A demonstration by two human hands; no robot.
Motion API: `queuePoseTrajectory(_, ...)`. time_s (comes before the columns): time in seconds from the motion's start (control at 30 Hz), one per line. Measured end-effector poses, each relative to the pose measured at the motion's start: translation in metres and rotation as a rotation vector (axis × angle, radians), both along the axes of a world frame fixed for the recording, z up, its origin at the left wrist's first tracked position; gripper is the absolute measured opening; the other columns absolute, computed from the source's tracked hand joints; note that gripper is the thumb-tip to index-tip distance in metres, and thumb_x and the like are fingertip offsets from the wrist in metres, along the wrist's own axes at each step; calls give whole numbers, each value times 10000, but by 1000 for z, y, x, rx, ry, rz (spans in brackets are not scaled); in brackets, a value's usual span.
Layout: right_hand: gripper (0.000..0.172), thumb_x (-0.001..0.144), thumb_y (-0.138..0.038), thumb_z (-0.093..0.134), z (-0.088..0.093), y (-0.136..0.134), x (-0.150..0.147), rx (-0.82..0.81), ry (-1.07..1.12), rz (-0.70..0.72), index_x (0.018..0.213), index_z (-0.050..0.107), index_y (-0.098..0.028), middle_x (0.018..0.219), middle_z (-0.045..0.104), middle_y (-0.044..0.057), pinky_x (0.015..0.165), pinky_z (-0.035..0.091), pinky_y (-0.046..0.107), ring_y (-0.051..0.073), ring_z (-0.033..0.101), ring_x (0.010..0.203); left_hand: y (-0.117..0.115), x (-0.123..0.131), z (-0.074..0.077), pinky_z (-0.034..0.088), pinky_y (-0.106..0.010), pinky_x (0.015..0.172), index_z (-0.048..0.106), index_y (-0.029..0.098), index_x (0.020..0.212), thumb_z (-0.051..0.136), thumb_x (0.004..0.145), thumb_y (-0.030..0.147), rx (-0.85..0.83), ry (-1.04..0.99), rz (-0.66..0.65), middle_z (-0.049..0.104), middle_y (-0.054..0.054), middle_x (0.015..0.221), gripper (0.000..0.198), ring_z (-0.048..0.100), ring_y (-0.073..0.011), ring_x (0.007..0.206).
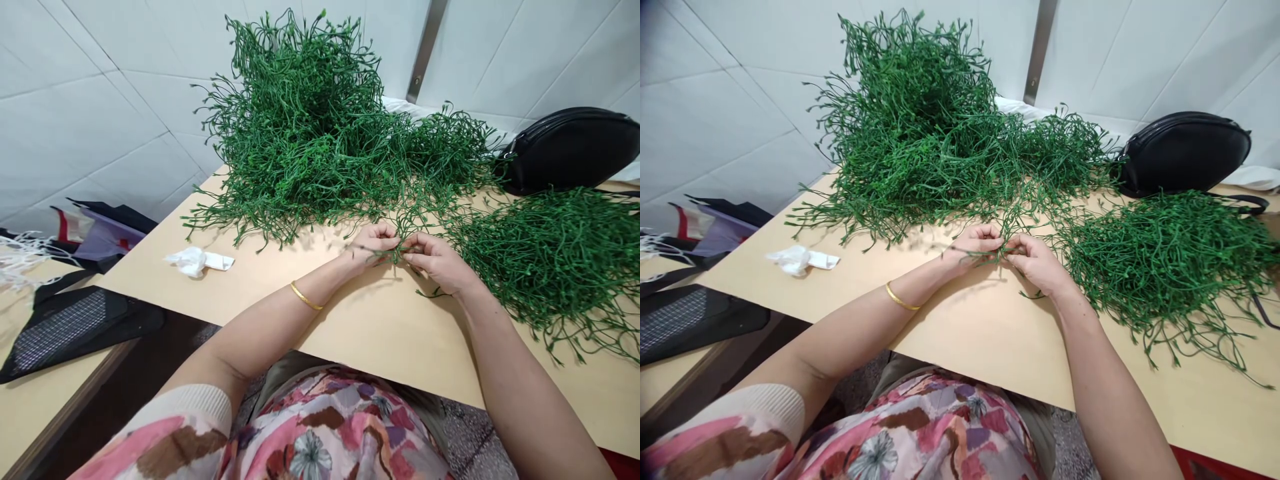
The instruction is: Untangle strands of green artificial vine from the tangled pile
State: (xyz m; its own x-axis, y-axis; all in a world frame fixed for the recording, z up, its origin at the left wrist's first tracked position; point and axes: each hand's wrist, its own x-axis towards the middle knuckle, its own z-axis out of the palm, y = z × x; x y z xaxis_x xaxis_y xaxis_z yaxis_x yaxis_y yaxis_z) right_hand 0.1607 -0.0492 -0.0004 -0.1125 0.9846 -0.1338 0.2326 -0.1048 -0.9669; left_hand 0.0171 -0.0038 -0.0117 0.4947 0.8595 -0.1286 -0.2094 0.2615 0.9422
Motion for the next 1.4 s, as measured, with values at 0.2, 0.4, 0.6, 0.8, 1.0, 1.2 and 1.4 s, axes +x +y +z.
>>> queuePoseTrajectory(0.2, 247, 700, -410, 580, 2, -2, -3, 78, -132, 22, 763, 506, -183, 550, 465, -53, 450, 249, 224, 70, 336, 456, -1, 1, 0, 255, -176, 419, 434, 141, 577, 561, 713, 76, 64, 80, 47, 391, 66, 452, 197, 358, -27, 386)
queuePoseTrajectory(0.4, 197, 814, -280, 433, -1, -7, -14, 489, -738, -33, 663, 524, -191, 559, 499, -2, 568, 264, 262, 118, 385, 541, -2, 7, -1, 242, -164, 409, 407, 146, 558, 528, 729, 72, -14, 77, 139, 379, 68, 433, 222, 341, -24, 370)
queuePoseTrajectory(0.6, 160, 776, -184, 416, 9, -16, -23, 703, -1015, 63, 638, 497, -181, 558, 513, 23, 601, 241, 292, 121, 345, 516, -2, 10, 1, 279, -161, 413, 384, 148, 539, 522, 711, 47, -60, 51, 199, 382, 70, 427, 243, 364, -29, 370)
queuePoseTrajectory(0.8, 242, 831, -288, 444, 28, -35, -28, 670, -506, 131, 607, 472, -202, 517, 439, -15, 554, 308, 262, 108, 393, 501, 16, 4, -1, 257, -170, 377, 382, 165, 579, 515, 759, 99, -112, 35, 350, 386, 67, 445, 233, 339, -36, 350)
queuePoseTrajectory(1.0, 199, 824, -362, 506, 25, -30, -7, 678, -368, -305, 699, 523, -208, 606, 451, -4, 559, 332, 265, 118, 405, 563, 7, 0, 0, 324, -156, 421, 399, 154, 620, 511, 775, 94, -46, -13, 145, 530, 24, 515, 201, 431, -40, 400)
queuePoseTrajectory(1.2, 158, 815, -309, 483, 15, -17, 3, 565, -409, -185, 742, 557, -190, 685, 536, 15, 588, 338, 262, 128, 449, 617, 7, -6, 5, 439, -182, 543, 381, 155, 649, 487, 791, 89, -106, -116, 93, 605, -14, 595, 189, 564, -74, 537)
queuePoseTrajectory(1.4, 200, 825, -252, 408, 5, -10, 5, 421, -490, 46, 656, 491, -188, 607, 481, -8, 596, 321, 245, 117, 432, 604, 7, -10, 4, 517, -265, 609, 495, 125, 689, 556, 766, 131, -330, -150, -107, 530, 16, 567, 99, 578, -93, 554)
